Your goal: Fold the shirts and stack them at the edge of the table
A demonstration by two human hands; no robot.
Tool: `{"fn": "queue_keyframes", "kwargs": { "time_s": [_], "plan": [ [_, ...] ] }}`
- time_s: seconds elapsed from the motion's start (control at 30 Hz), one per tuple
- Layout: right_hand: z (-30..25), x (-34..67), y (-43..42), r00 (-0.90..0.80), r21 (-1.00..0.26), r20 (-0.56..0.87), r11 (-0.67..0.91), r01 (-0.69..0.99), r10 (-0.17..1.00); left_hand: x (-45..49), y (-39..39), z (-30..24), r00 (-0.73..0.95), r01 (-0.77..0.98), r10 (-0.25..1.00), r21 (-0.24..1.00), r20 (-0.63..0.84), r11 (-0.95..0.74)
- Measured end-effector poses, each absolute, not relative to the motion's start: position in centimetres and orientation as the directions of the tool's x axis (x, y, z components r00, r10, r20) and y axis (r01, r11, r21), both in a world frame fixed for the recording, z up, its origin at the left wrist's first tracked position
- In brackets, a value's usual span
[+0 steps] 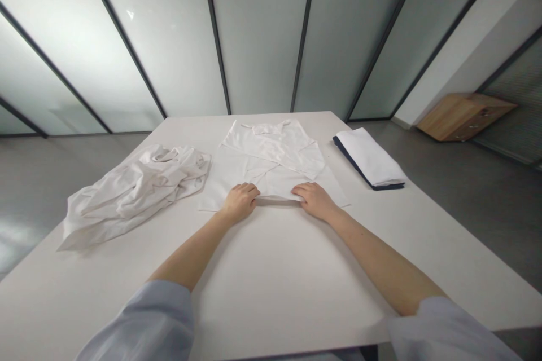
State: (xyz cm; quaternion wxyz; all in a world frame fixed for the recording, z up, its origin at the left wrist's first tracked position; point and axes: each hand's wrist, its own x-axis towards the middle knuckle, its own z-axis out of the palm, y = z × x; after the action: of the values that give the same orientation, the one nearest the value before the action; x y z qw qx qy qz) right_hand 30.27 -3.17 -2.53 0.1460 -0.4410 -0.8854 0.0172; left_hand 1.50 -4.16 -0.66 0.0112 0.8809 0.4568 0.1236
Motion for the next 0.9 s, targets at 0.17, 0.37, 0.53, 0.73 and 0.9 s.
{"fn": "queue_keyframes", "kwargs": {
  "time_s": [0.17,0.37,0.53,0.73,0.9],
  "plan": [
    [-2.0,32.9,-2.3,-0.451,-0.119,0.169,0.472,0.873,0.876,-0.5,-3.6,0.0,0.468,0.878,0.881,0.082,0.062,-0.472],
    [-1.7,36.3,-1.5,-0.379,-0.100,0.098,0.388,0.916,0.920,-4.6,-3.2,0.4,0.367,0.930,0.930,0.041,-0.018,-0.366],
    [-2.5,38.5,-2.5,-0.305,-0.119,0.186,0.329,0.937,0.934,-9.1,-4.5,-0.7,0.275,0.955,0.958,0.092,0.077,-0.281],
    [-2.2,39.2,-3.5,-0.195,-0.278,0.250,0.264,0.924,0.948,-11.1,-4.7,-0.3,0.153,0.933,0.980,0.308,0.128,-0.186],
    [0.3,40.3,-4.9,-0.070,-0.497,0.388,0.273,0.824,0.919,-11.0,-5.2,3.8,0.062,0.775,0.972,0.603,0.225,-0.189]
  ]
}}
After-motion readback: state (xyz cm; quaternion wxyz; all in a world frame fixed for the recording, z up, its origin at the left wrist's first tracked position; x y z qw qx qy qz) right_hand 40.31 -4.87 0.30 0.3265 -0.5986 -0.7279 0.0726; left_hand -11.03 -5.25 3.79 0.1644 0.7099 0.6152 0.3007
